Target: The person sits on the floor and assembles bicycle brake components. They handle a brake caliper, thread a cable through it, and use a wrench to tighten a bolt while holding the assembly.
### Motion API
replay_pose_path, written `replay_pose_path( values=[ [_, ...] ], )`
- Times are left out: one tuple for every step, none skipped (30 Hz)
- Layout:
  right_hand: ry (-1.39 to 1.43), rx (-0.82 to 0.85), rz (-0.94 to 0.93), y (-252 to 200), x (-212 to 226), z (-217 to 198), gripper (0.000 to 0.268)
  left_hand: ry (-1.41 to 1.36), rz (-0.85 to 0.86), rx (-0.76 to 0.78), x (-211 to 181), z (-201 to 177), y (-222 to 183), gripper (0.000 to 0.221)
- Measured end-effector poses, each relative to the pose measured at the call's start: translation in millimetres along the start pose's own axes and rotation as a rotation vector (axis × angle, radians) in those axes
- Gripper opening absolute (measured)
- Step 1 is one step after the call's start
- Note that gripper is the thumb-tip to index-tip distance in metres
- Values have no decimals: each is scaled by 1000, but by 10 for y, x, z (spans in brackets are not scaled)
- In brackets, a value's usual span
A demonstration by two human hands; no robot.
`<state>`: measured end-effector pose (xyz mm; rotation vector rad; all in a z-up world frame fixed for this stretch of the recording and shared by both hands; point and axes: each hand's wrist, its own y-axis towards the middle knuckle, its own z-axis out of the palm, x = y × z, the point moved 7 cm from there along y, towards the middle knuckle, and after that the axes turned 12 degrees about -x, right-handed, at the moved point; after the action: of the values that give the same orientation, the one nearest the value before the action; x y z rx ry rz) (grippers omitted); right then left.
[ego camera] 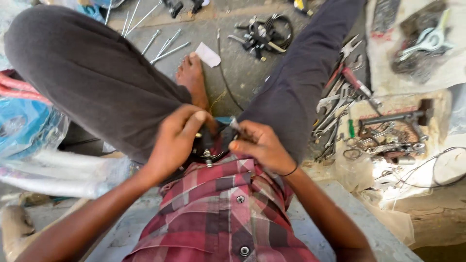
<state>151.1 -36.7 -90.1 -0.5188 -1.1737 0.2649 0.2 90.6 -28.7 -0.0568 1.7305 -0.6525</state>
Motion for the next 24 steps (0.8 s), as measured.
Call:
replay_pose_path(
  values=[
    [-31,7,-56,-9,44,9,22,278,480,-169,-420,-114,-166,18],
    [-30,-16,-56,-14,57,6,21,550,963,-338,-771,-92,-463,12],
    [-22,-41,-54,-21,54,36,20,504,972,-287,-856,-62,-560,12],
    [-14,-66,-52,5,55,55,20,456,981,-235,-920,-54,-656,14],
    [-4,-109,-48,11,42,58,19,405,974,-180,-937,-38,-734,16],
    [5,-152,-44,23,26,67,18,443,861,-84,-856,32,-726,23],
    [15,-180,-31,11,10,86,17,487,736,0,-747,104,-773,31],
    [-17,-197,-68,-40,51,85,18,527,610,83,-621,172,-812,39],
    [-46,-213,-114,-77,130,75,19,462,567,55,-578,176,-805,42],
    [-75,-229,-160,-83,222,78,21,396,525,26,-522,196,-770,46],
    [-135,-177,-283,-136,365,136,19,324,479,11,-456,212,-725,50],
    [-196,-121,-405,-234,510,189,21,116,256,62,-283,242,-610,52],
    [-260,-62,-520,-341,640,247,27,-92,27,110,-99,309,-502,55],
    [-259,-135,-405,-349,634,199,26,-299,-206,156,66,378,-444,59],
    [-254,-200,-285,-376,604,164,25,-346,-300,140,162,397,-413,58],
    [-249,-262,-164,-407,559,126,24,-393,-394,123,249,444,-391,58],
    [-227,-247,-161,-404,599,113,23,-441,-475,115,303,500,-350,59],
    [-205,-232,-158,-399,638,86,21,-423,-481,132,310,539,-344,56],
    [-182,-217,-151,-402,667,65,20,-405,-490,147,320,577,-365,54],
    [-237,-185,-147,-393,686,58,20,-388,-498,162,333,612,-372,52],
    [-289,-153,-133,-400,695,48,20,-377,-500,168,351,634,-384,53],
    [-341,-120,-119,-411,705,43,20,-366,-502,175,368,651,-396,54],
    [-365,-91,-122,-414,735,39,21,-354,-498,174,376,654,-402,55],
    [-390,-62,-124,-423,769,38,22,-361,-498,181,376,662,-414,55]
  ],
)
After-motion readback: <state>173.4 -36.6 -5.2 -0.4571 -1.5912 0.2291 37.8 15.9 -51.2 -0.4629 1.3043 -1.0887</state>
